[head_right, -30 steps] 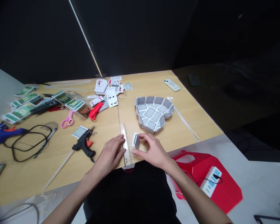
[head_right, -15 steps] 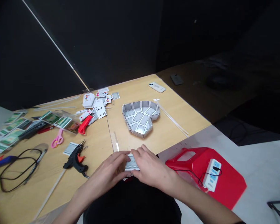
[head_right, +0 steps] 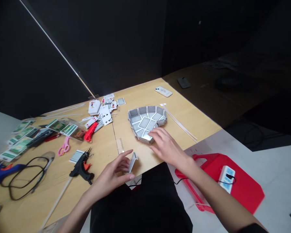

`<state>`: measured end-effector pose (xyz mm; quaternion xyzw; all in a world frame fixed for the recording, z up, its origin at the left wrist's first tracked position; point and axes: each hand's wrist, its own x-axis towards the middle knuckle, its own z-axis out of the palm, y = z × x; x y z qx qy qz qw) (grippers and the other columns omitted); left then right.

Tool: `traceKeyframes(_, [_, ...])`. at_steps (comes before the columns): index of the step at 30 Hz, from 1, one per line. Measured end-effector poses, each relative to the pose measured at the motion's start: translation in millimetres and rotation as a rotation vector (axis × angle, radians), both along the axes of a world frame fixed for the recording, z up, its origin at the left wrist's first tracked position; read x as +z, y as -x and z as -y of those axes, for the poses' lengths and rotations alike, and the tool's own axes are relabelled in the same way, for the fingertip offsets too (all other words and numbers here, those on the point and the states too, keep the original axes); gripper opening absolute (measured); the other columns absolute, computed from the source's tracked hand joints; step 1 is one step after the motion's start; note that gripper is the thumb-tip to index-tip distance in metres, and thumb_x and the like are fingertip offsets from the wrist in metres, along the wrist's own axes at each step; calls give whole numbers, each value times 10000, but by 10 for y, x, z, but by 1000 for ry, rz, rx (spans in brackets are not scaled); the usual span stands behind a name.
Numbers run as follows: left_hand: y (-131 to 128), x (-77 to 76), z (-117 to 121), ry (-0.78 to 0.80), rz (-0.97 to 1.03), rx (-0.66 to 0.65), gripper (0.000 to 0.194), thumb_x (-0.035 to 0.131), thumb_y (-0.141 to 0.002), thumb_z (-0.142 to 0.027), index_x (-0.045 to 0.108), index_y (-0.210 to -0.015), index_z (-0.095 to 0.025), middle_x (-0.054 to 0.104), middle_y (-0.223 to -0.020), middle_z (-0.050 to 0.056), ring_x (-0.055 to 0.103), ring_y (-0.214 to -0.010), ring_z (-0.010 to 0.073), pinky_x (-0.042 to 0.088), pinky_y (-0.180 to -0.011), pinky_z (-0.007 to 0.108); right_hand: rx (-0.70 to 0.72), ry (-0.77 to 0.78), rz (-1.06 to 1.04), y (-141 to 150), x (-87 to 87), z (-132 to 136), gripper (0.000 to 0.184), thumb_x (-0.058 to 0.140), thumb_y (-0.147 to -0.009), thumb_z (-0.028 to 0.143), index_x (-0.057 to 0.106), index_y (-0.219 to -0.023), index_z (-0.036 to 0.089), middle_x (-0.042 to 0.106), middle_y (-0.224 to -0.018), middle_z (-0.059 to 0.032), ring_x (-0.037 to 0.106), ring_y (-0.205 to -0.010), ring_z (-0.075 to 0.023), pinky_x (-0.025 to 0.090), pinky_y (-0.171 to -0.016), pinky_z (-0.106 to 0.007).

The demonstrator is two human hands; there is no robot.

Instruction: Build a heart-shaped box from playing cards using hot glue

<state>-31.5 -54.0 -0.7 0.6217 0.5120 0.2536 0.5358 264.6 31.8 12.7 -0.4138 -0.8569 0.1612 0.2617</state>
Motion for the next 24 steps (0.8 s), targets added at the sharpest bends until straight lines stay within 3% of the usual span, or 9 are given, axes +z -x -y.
traceKeyframes(3, [-21,-52,3,80,168,52,911,903,-887,-461,449,-1670,-360,636,-1206,62,719,-1040,221,621,-1026,462,13,-88,123,28,-94,-175,583,753,-960,170,604,-1522,206,627,-1558,-192,440,-1617,-418,347,-1360,-687])
traceKeyframes(6, [-43,-90,25,162,287,75,946,934,-856,-430,454,-1670,-381,602,-1192,44,687,-1036,200,606,-1007,435,20,-102,229,80,-172,-263,508,766,-934,152,663,-1430,192,664,-1506,-199,444,-1613,-448,241,-1376,-752])
traceKeyframes(10, [-61,-127,48,264,354,62,931,967,-822,-384,502,-1628,-385,587,-1183,30,681,-1044,190,599,-976,403,40,-83,287,112,-205,-330,177,700,-983,166,751,-1139,231,765,-1251,-139,553,-1514,-411,259,-1352,-762])
traceKeyframes(12, [-63,-137,47,281,367,55,921,969,-818,-390,512,-1617,-367,590,-1192,38,696,-1058,202,600,-959,397,64,-72,286,112,-195,-349,94,680,-1006,182,744,-1025,248,770,-1123,-106,626,-1417,-367,249,-1363,-728])
traceKeyframes(15, [-57,-131,24,252,366,77,884,927,-866,-461,498,-1628,-333,607,-1308,88,711,-1067,222,605,-916,395,90,-87,284,116,-154,-354,116,626,-1041,201,725,-997,242,744,-1039,-85,701,-1212,-302,217,-1387,-663])
traceKeyframes(19, [-50,-83,-12,223,374,158,761,814,-957,-579,546,-1592,-256,597,-1513,173,713,-1055,247,622,-840,388,111,-130,271,154,-67,-328,147,580,-1066,235,710,-1000,249,731,-973,-53,693,-1025,-265,243,-1365,-638])
traceKeyframes(24, [-70,-23,21,227,507,351,709,789,-999,-535,554,-1608,-259,684,-1453,167,752,-1026,255,607,-825,350,128,-196,246,277,54,-276,141,567,-1075,229,692,-1014,205,725,-958,-61,670,-950,-250,282,-1327,-586])
